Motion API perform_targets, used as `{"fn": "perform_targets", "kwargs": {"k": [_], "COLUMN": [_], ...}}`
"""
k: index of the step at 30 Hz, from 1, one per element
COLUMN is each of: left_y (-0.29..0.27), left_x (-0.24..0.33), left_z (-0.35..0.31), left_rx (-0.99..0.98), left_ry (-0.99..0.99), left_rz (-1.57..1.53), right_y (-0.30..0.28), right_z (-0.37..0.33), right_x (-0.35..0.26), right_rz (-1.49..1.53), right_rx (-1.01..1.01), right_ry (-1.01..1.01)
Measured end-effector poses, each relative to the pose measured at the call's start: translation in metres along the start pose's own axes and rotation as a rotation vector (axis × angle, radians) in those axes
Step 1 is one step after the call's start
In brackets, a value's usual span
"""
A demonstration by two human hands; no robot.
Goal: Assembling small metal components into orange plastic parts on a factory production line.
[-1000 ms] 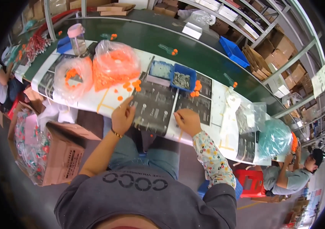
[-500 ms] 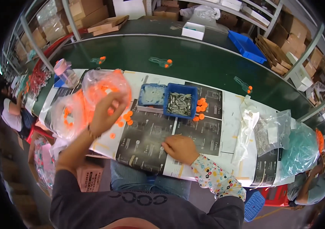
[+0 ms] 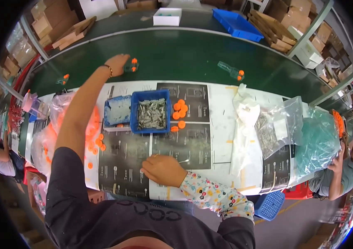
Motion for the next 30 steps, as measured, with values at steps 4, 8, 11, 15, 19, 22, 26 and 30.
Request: {"fn": "perform_targets", "kwargs": {"k": [4, 8, 11, 15, 19, 22, 26, 30], "left_y": [-0.057, -0.134, -0.128, -0.063, -0.038, -0.038, -0.021, -0.009], "left_x": [0.005, 0.071, 0.117, 0.150, 0.165, 0.172, 0.154, 0.145], "left_z": [-0.038, -0.151, -0.257, -0.342, -0.366, -0.381, -0.401, -0.416], "left_rx": [0.159, 0.333, 0.176, -0.023, 0.149, 0.297, 0.431, 0.495], "left_ry": [0.142, 0.245, 0.285, 0.189, 0.122, 0.117, 0.000, -0.095], "left_rz": [-0.171, -0.589, -0.651, -0.707, -0.659, -0.648, -0.670, -0.772], "right_y": [0.002, 0.001, 0.000, 0.005, 0.004, -0.013, -0.061, -0.054], "right_z": [0.004, 0.000, -0.001, -0.006, -0.007, -0.010, 0.025, 0.077], "right_x": [0.002, 0.005, 0.005, 0.006, -0.005, -0.005, -0.013, 0.045], "right_rz": [-0.008, 0.001, -0.013, -0.037, -0.105, -0.084, -0.130, -0.589], "right_rx": [-0.033, -0.014, -0.016, -0.006, 0.035, 0.144, 0.327, 0.118], "right_ry": [0.031, 0.079, 0.113, 0.122, 0.106, 0.137, 0.300, 0.250]}}
Point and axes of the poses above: each hand's wrist, its own z-axis towards the middle knuckle, its own y-axis out of the palm, x = y × z, the point moved 4 cm from there along z, towards the middle knuckle, and after that the axes turned 5 degrees about -y, right-handed, at the moved point
